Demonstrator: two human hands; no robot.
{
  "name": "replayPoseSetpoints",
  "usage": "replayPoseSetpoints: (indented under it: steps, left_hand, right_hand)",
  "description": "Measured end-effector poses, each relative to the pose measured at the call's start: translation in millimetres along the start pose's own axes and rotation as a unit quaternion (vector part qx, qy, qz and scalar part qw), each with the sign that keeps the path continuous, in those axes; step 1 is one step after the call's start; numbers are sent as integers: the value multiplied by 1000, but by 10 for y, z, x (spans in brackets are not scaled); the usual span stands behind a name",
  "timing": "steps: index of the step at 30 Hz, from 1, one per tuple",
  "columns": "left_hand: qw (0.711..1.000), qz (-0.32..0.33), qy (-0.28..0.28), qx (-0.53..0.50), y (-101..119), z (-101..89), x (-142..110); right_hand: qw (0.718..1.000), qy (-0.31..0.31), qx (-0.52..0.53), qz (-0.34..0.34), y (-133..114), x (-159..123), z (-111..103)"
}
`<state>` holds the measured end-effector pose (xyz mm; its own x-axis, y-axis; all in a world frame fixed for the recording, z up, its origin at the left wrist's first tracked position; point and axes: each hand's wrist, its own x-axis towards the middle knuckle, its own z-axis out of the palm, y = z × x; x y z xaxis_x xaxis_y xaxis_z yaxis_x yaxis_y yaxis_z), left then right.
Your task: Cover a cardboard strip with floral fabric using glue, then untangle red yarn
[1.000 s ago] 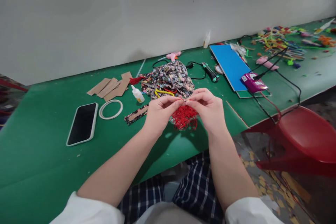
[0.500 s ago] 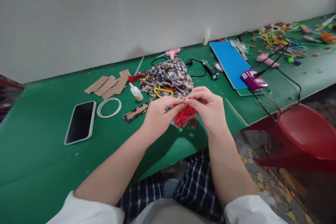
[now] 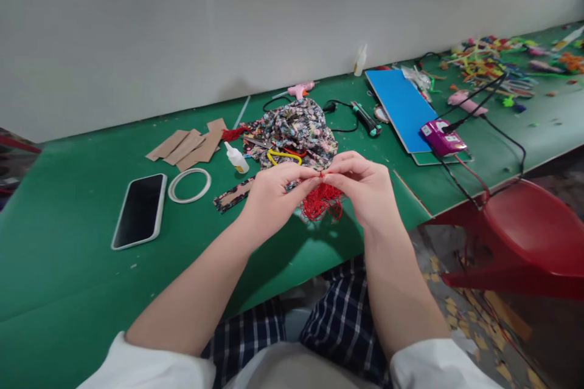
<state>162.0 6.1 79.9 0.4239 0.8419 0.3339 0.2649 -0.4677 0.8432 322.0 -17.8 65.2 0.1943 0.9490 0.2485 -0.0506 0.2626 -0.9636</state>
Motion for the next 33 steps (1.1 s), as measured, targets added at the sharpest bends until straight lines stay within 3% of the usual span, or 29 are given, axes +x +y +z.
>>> replayPoseSetpoints:
  steps: [6,15,23,33]
  left_hand:
    - [996,32,-51,58,2,-99,10]
    - [982,-62,-141,-113,13,-201,57]
    - [975,-95,-128,-157,12,-201,69]
    - [997,-17,-78,-12,67,-199,32]
  right_hand:
    - [997,-22,-62,-35,-4,-23,-10]
    - [998,-66,17,14,-25,-39,13]
    - [996,-53,60,27,-38,-34,33]
    - [998,-25,-60,-19,-39,-92,26]
